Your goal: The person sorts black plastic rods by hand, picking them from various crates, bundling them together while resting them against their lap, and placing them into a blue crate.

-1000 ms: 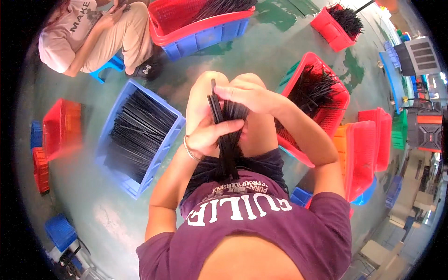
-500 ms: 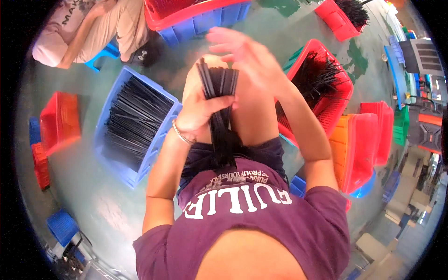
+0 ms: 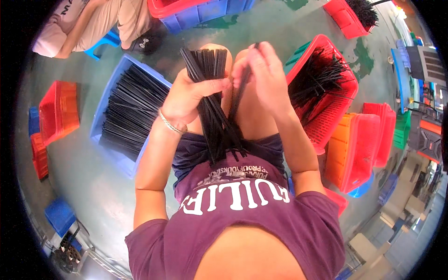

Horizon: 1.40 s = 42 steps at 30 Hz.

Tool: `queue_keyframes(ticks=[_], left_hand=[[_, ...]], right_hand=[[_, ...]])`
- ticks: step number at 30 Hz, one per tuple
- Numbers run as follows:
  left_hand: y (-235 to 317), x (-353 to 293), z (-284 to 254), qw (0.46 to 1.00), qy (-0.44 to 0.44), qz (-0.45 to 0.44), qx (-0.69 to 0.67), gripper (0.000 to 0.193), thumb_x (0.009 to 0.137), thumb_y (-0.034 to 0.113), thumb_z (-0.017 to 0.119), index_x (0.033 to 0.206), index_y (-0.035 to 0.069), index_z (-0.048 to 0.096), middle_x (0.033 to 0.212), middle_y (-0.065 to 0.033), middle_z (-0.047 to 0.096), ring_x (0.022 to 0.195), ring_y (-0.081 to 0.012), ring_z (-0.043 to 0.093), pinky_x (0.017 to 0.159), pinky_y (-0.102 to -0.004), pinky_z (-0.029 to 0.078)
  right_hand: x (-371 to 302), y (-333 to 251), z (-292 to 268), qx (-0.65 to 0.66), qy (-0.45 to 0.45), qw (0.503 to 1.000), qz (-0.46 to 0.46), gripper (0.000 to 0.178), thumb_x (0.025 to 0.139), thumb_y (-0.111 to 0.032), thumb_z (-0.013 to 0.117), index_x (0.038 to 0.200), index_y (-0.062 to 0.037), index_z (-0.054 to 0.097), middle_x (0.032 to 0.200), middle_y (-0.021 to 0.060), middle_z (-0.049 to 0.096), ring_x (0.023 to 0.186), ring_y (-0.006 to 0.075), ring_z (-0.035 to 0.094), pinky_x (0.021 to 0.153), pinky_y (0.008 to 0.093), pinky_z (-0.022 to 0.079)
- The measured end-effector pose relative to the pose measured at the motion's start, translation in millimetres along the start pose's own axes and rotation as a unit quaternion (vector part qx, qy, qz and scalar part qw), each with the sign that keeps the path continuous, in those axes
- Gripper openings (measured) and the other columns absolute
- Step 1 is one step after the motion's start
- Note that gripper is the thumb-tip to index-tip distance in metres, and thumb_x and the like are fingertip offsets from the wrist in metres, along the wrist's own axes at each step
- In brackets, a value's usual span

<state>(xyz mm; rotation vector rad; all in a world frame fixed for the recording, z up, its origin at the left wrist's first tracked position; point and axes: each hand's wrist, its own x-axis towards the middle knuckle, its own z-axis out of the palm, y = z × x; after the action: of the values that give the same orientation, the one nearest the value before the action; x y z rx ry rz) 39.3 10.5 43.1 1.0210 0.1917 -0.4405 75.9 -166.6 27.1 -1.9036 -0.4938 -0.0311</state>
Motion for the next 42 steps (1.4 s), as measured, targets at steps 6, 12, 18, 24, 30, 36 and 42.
queue_keyframes(ticks=[6, 12, 18, 24, 30, 36, 42], left_hand=[[-7.3, 2.8, -3.2, 0.998, 0.04, -0.034, 0.032, 0.029, 0.07, -0.005, 0.071, 0.096, 0.002, 0.06, 0.086, -0.0031, 0.061, 0.075, -0.0136, 0.06, 0.068, -0.027, 0.05], [-19.8, 6.6, -8.6, 0.999, 0.029, 0.03, 0.033, 0.03, 0.07, -0.003, 0.073, 0.096, 0.003, 0.059, 0.088, -0.0018, 0.06, 0.082, -0.0139, 0.059, 0.074, -0.027, 0.049], [-22.5, 7.2, -17.3, 0.996, 0.026, -0.004, 0.082, 0.041, 0.071, -0.002, 0.073, 0.106, 0.003, 0.054, 0.094, -0.0033, 0.058, 0.083, -0.0134, 0.057, 0.071, -0.0265, 0.049], [-28.2, 7.2, -14.5, 0.998, -0.047, 0.049, -0.004, 0.029, 0.077, -0.004, 0.062, 0.105, 0.0, 0.057, 0.096, -0.005, 0.062, 0.084, -0.014, 0.061, 0.077, -0.0262, 0.049], [-25.7, 5.2, -17.5, 0.998, -0.034, 0.051, 0.032, 0.03, 0.077, -0.005, 0.063, 0.106, 0.0, 0.058, 0.097, -0.0047, 0.062, 0.085, -0.0137, 0.06, 0.078, -0.0269, 0.049], [-20.8, 6.1, -10.8, 0.996, 0.021, 0.072, 0.04, 0.026, 0.074, -0.005, 0.067, 0.098, -0.001, 0.059, 0.089, -0.0058, 0.063, 0.08, -0.016, 0.061, 0.075, -0.0282, 0.05], [-7.0, 1.6, -10.3, 0.999, -0.015, 0.0, 0.042, 0.03, 0.07, 0.004, 0.077, 0.091, 0.0, 0.056, 0.085, -0.0075, 0.062, 0.072, -0.0171, 0.062, 0.065, -0.0288, 0.051]], right_hand=[[-7.5, -4.2, 12.6, 0.096, 0.082, 0.989, 0.08, 0.024, 0.087, -0.022, 0.055, 0.082, 0.0003, 0.059, 0.067, 0.0069, 0.06, 0.058, 0.0165, 0.055, 0.054, 0.0294, 0.043], [-18.1, -5.0, 27.9, 0.204, 0.047, 0.969, 0.127, 0.018, 0.082, -0.012, 0.064, 0.093, 0.0024, 0.062, 0.077, 0.0031, 0.063, 0.071, 0.0079, 0.056, 0.064, 0.0222, 0.045], [-18.5, -4.5, 21.0, 0.041, 0.134, 0.983, 0.117, 0.019, 0.083, -0.011, 0.064, 0.096, 0.0026, 0.06, 0.072, -0.0006, 0.057, 0.059, 0.0044, 0.046, 0.055, 0.0193, 0.039], [-18.7, -14.4, 25.0, 0.167, 0.039, 0.974, 0.145, 0.018, 0.084, -0.009, 0.062, 0.096, 0.004, 0.059, 0.075, 0.003, 0.059, 0.063, 0.008, 0.054, 0.058, 0.0205, 0.044], [-14.7, -6.9, 30.5, 0.206, 0.053, 0.96, 0.182, 0.02, 0.083, -0.014, 0.063, 0.09, 0.004, 0.06, 0.075, 0.0054, 0.063, 0.064, 0.0077, 0.057, 0.059, 0.0233, 0.047], [-17.7, -2.3, 35.9, 0.113, 0.042, 0.982, 0.144, 0.02, 0.086, -0.016, 0.058, 0.09, 0.0035, 0.06, 0.075, 0.0098, 0.063, 0.068, 0.0124, 0.059, 0.062, 0.0267, 0.047], [-14.0, -10.4, 17.3, 0.031, 0.115, 0.975, 0.188, 0.024, 0.093, -0.016, 0.04, 0.08, 0.0013, 0.05, 0.064, 0.0107, 0.057, 0.061, 0.0185, 0.058, 0.058, 0.0306, 0.046]])
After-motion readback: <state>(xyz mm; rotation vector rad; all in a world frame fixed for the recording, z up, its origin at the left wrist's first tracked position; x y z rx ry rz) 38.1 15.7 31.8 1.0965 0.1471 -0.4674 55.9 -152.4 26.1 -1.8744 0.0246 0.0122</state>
